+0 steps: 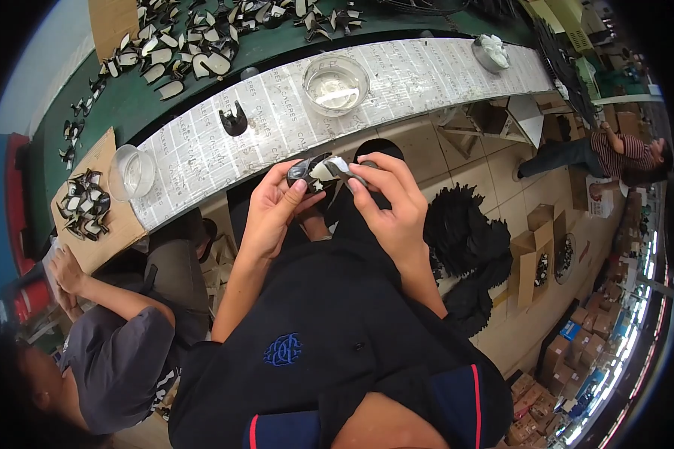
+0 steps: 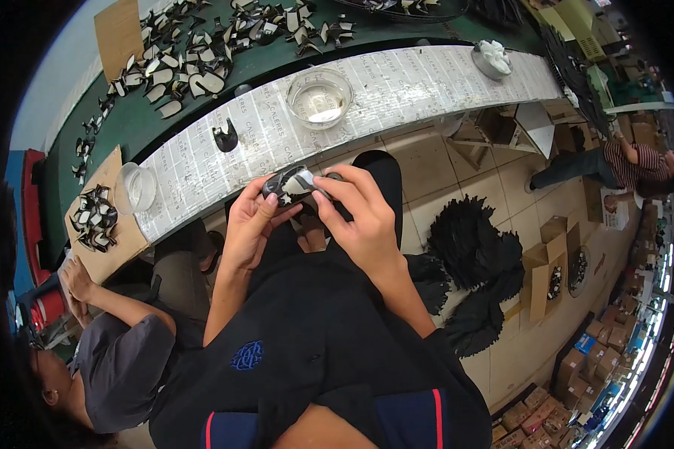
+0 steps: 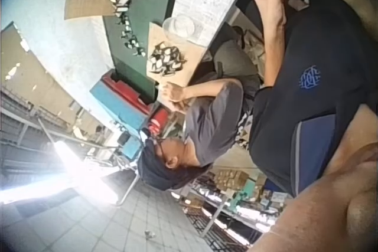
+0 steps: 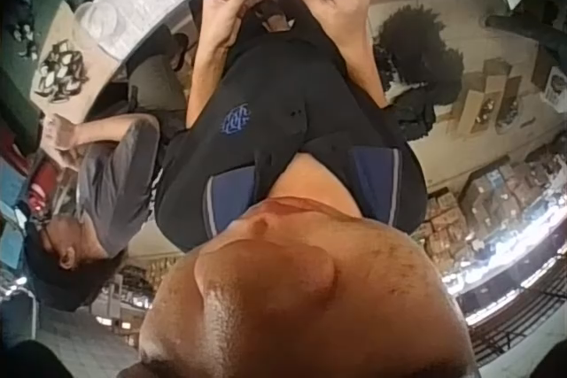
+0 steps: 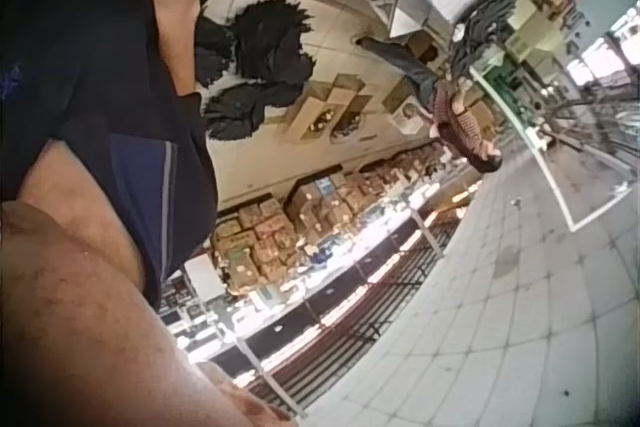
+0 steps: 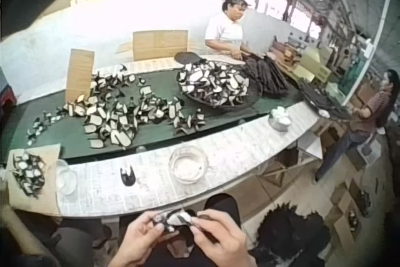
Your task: Manual assembly and positioning of small shoe components at a manufacturing workbench.
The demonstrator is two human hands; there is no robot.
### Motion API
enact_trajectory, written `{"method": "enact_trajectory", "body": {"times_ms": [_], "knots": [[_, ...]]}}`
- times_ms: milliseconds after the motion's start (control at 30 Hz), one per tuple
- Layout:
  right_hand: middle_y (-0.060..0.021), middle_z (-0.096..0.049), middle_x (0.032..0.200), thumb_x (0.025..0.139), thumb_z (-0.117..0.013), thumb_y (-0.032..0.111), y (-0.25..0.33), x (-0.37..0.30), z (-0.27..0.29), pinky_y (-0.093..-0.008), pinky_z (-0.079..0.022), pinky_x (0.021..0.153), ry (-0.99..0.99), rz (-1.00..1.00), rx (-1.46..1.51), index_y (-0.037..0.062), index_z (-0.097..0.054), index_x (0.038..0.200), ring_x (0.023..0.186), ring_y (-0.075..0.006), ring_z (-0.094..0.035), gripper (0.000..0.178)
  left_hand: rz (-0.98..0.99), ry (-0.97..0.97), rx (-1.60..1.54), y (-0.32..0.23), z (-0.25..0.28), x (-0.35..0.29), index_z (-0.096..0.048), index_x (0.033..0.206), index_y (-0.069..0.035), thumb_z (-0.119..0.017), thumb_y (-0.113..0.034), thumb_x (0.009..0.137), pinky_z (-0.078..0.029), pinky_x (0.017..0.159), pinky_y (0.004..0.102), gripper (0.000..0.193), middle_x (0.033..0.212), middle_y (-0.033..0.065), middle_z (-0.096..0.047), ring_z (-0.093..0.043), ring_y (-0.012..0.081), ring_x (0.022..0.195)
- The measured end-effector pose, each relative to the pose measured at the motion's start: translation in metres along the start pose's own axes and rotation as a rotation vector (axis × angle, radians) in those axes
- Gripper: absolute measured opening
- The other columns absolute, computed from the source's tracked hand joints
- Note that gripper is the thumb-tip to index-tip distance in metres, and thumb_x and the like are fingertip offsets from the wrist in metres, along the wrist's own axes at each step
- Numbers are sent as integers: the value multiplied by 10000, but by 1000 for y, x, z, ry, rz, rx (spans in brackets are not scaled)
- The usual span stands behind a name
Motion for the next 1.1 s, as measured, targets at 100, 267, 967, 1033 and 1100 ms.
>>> {"method": "enact_trajectory", "body": {"times_ms": [100, 267, 967, 1033, 1100], "knots": [[-132, -662, 1065, 796, -745, -49, 7, 1, -4, -284, -562, 735, 22, 58, -20, 0, -718, 1029, 882, -210, -673, 240, -6, -8, 11, 0, 0, -1, -477, 1330, 1, -567, -151, 1018, -543, 995, 395, 359, 1215, 106, -635, -638, 179, 1097], [-145, -655, 1061, 790, -754, -33, 11, -1, -13, -319, -547, 769, 67, 89, -11, 2, -712, 1033, 911, -257, -664, 248, 4, -12, -2, -1, -3, -1, -497, 1304, 15, -582, -105, 1005, -565, 952, 345, 333, 1184, 100, -644, -641, 158, 1073], [-123, -622, 1092, 886, -689, -13, -12, 2, 15, -281, -625, 711, -152, -232, 116, -37, -688, 1056, 881, -169, -675, 172, 89, 71, -133, 1, -4, 0, -481, 1333, 22, -527, -179, 1035, -531, 1012, 430, 362, 1260, 157, -622, -633, 284, 1168], [-127, -615, 1104, 882, -688, -24, -13, 0, 14, -279, -625, 713, -146, -256, 220, -43, -685, 1055, 890, -166, -678, 174, 86, 101, -156, 1, -4, 0, -466, 1352, 24, -522, -197, 1035, -518, 1028, 442, 391, 1272, 172, -614, -621, 320, 1189], [-127, -613, 1108, 881, -687, -28, -7, -1, 14, -276, -624, 717, -137, -255, 220, -43, -685, 1054, 893, -164, -678, 174, 90, 101, -159, 0, -5, 0, -464, 1355, 26, -526, -199, 1033, -517, 1030, 440, 397, 1275, 175, -612, -619, 324, 1192]]}}
Point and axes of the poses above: each hand's wrist, its own x-axis towards the middle knuckle, its own z-axis out of the back of the hand, y = z × x, the point moved 6 cm from there along x, towards the middle knuckle
